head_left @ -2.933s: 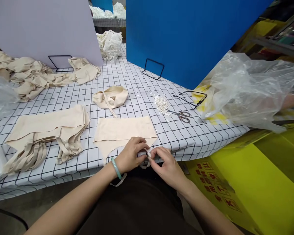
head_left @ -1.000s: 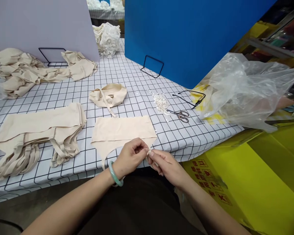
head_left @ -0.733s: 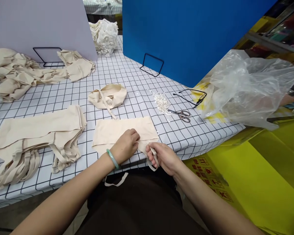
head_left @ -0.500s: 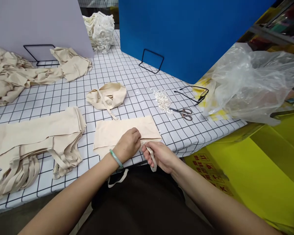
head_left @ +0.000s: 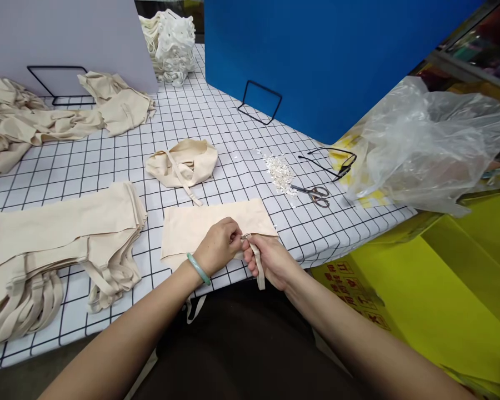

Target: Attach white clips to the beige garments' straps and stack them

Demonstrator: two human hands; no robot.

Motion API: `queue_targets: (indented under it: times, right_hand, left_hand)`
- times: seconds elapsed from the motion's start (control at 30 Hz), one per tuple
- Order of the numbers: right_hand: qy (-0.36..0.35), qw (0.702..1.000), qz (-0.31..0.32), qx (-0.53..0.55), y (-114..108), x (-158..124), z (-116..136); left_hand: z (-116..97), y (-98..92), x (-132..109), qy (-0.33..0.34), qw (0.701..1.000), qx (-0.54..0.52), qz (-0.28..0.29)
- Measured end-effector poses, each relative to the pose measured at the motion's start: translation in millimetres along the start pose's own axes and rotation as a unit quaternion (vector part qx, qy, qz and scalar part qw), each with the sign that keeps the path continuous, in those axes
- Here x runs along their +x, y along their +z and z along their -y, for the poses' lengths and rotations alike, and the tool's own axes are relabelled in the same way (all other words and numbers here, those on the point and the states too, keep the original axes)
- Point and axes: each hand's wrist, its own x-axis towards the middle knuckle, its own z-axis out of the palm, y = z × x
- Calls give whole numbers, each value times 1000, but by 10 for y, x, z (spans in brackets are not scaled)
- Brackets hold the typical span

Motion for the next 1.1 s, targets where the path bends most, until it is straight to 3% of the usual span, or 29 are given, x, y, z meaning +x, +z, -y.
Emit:
queue_targets:
  times: [0.5, 0.7, 0.83, 0.97, 1.1]
  right_hand:
    - [-15, 1000, -25, 3, 65, 42, -9]
    - [17, 1000, 8, -21, 116, -1, -26]
    - [33, 996, 56, -57, -45, -174, -21]
    - [-55, 991, 22, -123, -274, -413, -165]
    - [-148, 973, -39, -172, -405, -569, -489]
  left_hand:
    - [-34, -4, 19, -31, 999, -13, -4]
    - [-36, -13, 6, -35, 999, 2, 1]
    - [-54, -123, 19, 16, 1000, 17, 14]
    - [-29, -170, 124, 110, 988, 107, 26]
    - [67, -48, 232, 113, 952, 251, 133]
